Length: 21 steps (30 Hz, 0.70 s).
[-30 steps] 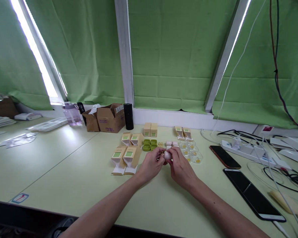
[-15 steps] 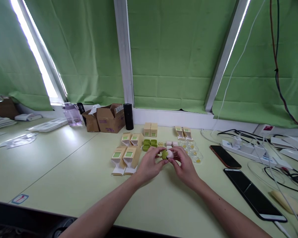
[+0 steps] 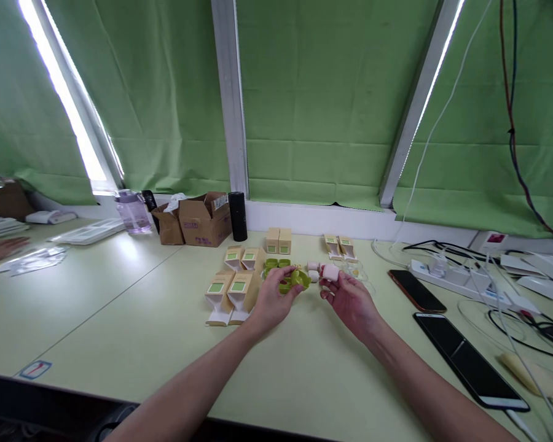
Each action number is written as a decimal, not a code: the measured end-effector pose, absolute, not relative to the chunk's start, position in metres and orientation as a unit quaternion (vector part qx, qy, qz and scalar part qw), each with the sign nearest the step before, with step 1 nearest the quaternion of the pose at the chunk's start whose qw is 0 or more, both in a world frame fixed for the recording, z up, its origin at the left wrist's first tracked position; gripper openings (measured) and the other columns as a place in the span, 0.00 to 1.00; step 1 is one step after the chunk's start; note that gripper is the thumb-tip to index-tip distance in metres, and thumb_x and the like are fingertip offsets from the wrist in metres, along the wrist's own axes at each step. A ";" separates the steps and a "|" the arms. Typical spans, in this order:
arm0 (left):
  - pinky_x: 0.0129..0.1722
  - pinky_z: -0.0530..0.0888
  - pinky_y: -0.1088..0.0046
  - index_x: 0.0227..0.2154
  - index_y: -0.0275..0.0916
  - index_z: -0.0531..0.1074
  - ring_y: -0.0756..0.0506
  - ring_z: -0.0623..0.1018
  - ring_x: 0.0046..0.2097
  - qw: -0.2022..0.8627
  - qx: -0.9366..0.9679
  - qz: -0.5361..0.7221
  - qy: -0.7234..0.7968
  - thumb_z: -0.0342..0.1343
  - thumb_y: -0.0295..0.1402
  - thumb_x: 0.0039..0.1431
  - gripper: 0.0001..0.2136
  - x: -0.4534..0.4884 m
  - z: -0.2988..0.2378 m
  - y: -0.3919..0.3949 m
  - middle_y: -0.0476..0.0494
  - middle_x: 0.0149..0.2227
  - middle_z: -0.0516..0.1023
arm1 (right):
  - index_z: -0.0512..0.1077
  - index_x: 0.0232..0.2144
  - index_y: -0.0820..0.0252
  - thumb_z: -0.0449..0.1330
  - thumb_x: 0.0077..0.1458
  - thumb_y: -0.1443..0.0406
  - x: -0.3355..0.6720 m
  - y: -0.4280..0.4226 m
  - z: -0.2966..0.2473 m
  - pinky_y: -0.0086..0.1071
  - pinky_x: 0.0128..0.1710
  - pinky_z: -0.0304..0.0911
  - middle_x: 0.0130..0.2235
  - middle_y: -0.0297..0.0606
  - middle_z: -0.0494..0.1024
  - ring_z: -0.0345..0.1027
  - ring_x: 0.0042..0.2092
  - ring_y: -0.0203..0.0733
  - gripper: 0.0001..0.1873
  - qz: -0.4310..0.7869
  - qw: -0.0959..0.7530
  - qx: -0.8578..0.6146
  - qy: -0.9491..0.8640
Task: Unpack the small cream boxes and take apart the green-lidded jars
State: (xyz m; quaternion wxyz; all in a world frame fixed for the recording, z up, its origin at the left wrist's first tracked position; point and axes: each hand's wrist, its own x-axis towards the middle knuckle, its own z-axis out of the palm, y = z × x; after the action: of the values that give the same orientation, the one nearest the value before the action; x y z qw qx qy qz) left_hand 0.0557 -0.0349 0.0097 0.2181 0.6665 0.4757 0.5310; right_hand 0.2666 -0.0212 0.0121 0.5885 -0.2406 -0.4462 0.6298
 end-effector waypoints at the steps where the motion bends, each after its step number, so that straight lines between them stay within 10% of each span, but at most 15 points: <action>1: 0.51 0.78 0.60 0.53 0.42 0.75 0.41 0.79 0.49 0.213 0.662 0.541 0.473 0.65 0.38 0.60 0.19 0.055 0.009 -0.034 0.40 0.50 0.78 | 0.81 0.41 0.54 0.70 0.55 0.50 0.267 -0.022 0.014 0.36 0.34 0.68 0.47 0.43 0.82 0.74 0.42 0.45 0.18 0.650 0.580 -0.228 -0.435; 21: 0.50 0.79 0.60 0.52 0.43 0.75 0.41 0.80 0.49 0.134 0.649 0.577 0.477 0.62 0.38 0.62 0.16 0.051 0.011 -0.030 0.40 0.49 0.81 | 0.78 0.44 0.51 0.77 0.46 0.57 0.267 -0.031 0.023 0.43 0.50 0.72 0.43 0.38 0.81 0.74 0.46 0.45 0.23 0.574 0.599 -0.256 -0.496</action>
State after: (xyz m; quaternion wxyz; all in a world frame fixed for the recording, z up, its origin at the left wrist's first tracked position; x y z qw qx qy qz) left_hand 0.0508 -0.0304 0.0109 0.1341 0.6493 0.4766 0.5773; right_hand 0.2672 -0.0310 0.0231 0.5990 -0.2561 -0.4961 0.5740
